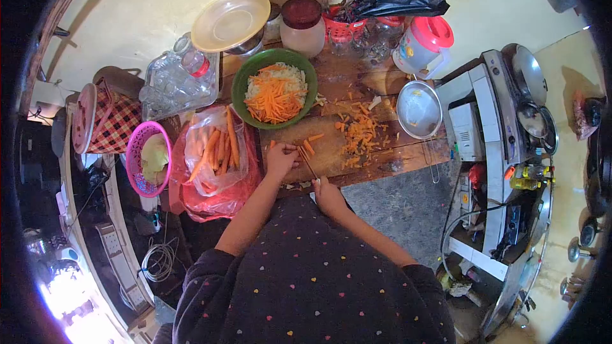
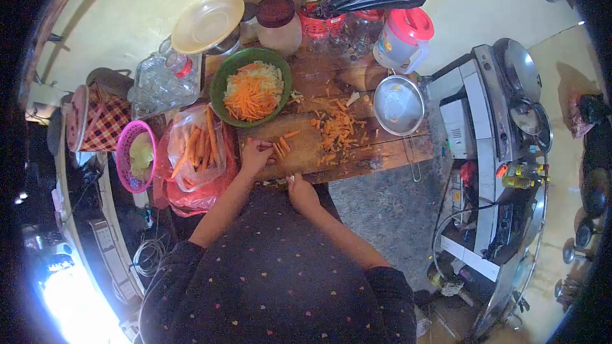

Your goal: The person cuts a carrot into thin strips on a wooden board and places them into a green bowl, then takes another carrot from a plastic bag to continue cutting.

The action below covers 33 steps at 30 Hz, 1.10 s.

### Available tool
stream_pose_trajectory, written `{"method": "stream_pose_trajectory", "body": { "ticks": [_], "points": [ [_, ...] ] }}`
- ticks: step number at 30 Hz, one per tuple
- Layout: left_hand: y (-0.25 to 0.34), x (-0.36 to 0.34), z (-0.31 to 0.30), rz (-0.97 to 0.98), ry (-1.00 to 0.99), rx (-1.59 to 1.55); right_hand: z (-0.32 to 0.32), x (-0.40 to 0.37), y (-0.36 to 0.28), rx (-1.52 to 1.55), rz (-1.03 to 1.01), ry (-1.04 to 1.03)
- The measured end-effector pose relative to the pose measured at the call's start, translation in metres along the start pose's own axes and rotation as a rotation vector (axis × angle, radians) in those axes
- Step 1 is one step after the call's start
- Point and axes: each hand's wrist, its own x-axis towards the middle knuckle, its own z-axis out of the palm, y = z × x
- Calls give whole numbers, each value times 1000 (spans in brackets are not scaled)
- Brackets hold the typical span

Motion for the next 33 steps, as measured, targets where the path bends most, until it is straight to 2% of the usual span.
{"method": "stream_pose_trajectory", "body": {
  "ticks": [6,14,20,29,33],
  "points": [
    [3,-2,-1,44,-18,-14,5,2,4,10,39,-21],
    [10,-4,-1,-21,-27,-27,3,4,1,4,19,-16],
    [-2,4,-4,-4,-44,-37,2,10,1,-35,96,-72],
    [10,-7,-2,-21,8,-5,-1,8,-5,-202,96,-14],
    [-2,-1,-3,22,-7,-38,3,6,-1,-159,19,71]
  ]
}}
